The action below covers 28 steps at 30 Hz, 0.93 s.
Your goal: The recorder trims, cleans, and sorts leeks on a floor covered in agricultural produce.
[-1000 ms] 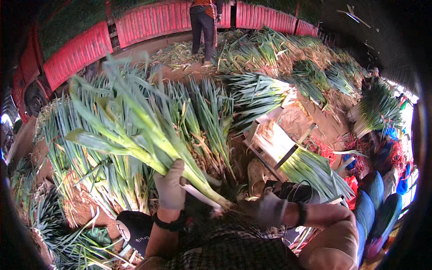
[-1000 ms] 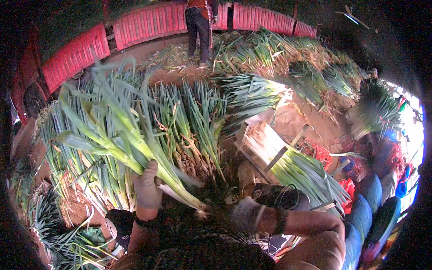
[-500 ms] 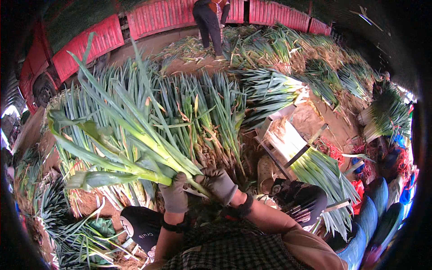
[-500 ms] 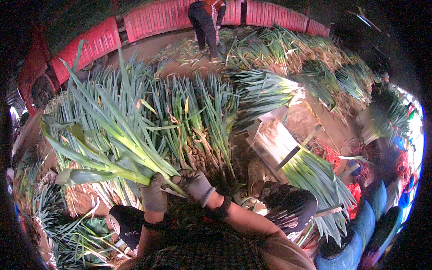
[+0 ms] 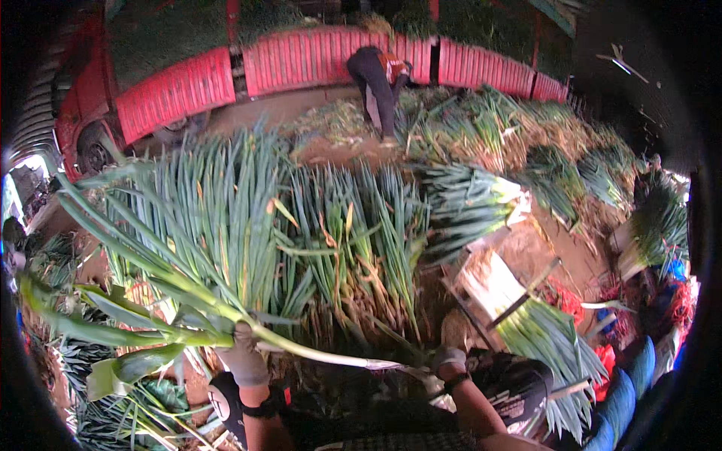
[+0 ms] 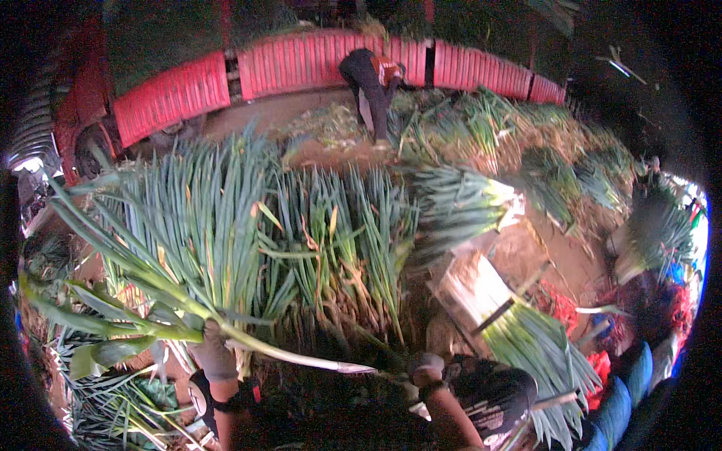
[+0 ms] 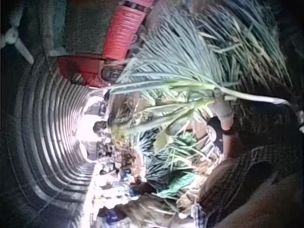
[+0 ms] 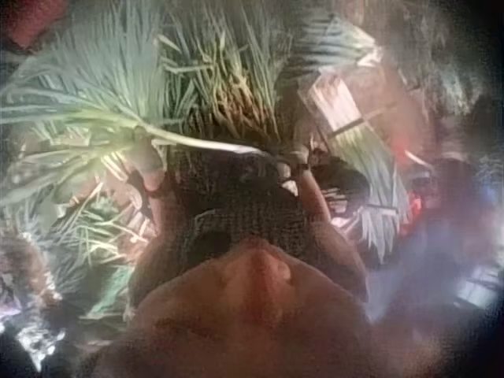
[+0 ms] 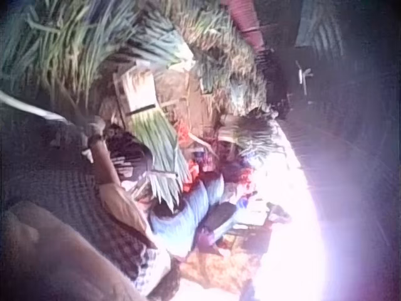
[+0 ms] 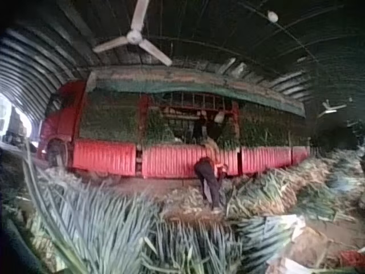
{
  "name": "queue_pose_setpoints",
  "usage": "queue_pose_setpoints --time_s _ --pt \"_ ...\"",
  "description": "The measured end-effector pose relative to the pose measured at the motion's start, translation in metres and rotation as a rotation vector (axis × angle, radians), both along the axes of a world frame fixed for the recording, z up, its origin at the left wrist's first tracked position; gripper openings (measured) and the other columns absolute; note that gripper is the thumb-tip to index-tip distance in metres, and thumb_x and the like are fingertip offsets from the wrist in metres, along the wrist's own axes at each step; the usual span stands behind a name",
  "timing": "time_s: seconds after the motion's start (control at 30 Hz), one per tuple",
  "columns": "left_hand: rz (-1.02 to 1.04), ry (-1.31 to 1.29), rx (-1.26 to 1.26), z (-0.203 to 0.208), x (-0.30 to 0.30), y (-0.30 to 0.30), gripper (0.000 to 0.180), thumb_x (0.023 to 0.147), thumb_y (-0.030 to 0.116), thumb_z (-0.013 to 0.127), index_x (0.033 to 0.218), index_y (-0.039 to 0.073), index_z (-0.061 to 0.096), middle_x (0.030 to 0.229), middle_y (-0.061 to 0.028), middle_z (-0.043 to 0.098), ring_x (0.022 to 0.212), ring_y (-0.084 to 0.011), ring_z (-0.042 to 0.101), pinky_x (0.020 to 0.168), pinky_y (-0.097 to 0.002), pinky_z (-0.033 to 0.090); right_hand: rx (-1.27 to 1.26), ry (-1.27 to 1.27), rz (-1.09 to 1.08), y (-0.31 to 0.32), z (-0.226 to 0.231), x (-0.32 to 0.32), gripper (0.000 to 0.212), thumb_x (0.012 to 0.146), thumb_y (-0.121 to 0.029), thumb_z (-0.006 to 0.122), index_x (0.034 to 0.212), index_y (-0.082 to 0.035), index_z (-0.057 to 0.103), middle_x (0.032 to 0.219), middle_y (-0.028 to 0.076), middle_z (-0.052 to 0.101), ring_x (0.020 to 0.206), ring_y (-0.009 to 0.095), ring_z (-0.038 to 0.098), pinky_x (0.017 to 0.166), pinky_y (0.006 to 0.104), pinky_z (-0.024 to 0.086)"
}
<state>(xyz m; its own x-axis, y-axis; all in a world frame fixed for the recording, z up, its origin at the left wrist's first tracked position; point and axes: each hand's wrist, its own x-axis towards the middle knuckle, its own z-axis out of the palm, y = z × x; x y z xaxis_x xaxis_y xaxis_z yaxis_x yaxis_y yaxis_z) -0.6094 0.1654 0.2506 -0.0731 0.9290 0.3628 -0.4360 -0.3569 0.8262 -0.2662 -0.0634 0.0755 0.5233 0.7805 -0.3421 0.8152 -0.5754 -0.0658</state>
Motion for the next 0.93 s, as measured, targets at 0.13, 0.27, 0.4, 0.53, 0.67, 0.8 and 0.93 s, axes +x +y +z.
queue_pose_setpoints --time_s 0.13,0.27,0.4,0.53,0.67,0.8,0.93 --pt "-0.021 -0.061 -0.119 0.009 0.018 -0.014 0.035 0.085 0.014 0.065 0.115 0.004 0.05 0.093 -0.0068 0.061 0.08 -0.0163 0.06 0.065 -0.0278 0.051 0.896 0.278 0.309 0.062 0.147 -0.068 0.041 0.085 -0.025 0.063 0.116 0.001 0.055 0.093 0.014 0.064 0.085 0.028 0.062 0.077 0.0355 0.049" --pt "-0.094 -0.105 -0.14 0.018 0.049 -0.026 0.021 0.087 0.011 0.063 0.105 0.004 0.054 0.081 -0.0031 0.058 0.067 -0.0115 0.056 0.057 -0.0246 0.046 0.813 1.068 0.411 0.083 0.172 -0.135 0.032 0.087 -0.013 0.062 0.115 0.002 0.058 0.098 0.012 0.066 0.087 0.018 0.061 0.079 0.0293 0.048" --pt "-0.148 -0.073 -0.133 0.004 0.045 -0.014 0.016 0.087 0.01 0.063 0.1 0.005 0.054 0.075 -0.0014 0.055 0.057 -0.0093 0.05 0.05 -0.0239 0.041 0.961 1.001 0.258 0.086 0.124 -0.151 0.031 0.089 -0.017 0.062 0.115 -0.001 0.061 0.101 0.01 0.066 0.09 0.014 0.06 0.08 0.0279 0.047" --pt "-0.162 -0.146 -0.148 0.021 0.055 -0.025 0.012 0.086 0.006 0.062 0.094 0.006 0.052 0.071 -0.001 0.053 0.049 -0.0076 0.043 0.042 -0.0234 0.036 1.058 0.922 0.124 0.081 0.119 -0.168 0.026 0.088 -0.017 0.064 0.107 0.0 0.064 0.091 0.009 0.067 0.084 0.012 0.059 0.074 0.0289 0.048" --pt "-0.2 -0.19 -0.187 0.018 0.061 -0.031 0.012 0.083 0.0 0.058 0.089 0.005 0.049 0.069 -0.0022 0.052 0.049 -0.0085 0.044 0.043 -0.0236 0.037 1.067 0.865 0.086 0.077 0.135 -0.173 0.025 0.086 -0.016 0.066 0.102 0.002 0.064 0.085 0.009 0.066 0.08 0.011 0.058 0.069 0.029 0.048" --pt "-0.166 -0.258 -0.119 0.0 0.068 -0.031 0.014 0.078 -0.004 0.055 0.084 0.004 0.046 0.065 -0.0021 0.049 0.049 -0.0102 0.044 0.043 -0.0252 0.038 1.142 0.888 -0.01 0.078 0.107 -0.177 0.022 0.086 -0.016 0.065 0.101 -0.001 0.065 0.086 0.011 0.067 0.076 0.01 0.057 0.067 0.0286 0.048" --pt "-0.15 -0.184 -0.153 -0.022 0.054 -0.021 0.015 0.078 -0.002 0.057 0.088 0.005 0.048 0.066 -0.0055 0.052 0.05 -0.0135 0.047 0.046 -0.0265 0.041 0.922 0.769 0.016 0.073 0.137 -0.182 0.023 0.084 -0.02 0.067 0.103 -0.006 0.066 0.095 0.015 0.069 0.087 0.027 0.067 0.072 0.0323 0.051"
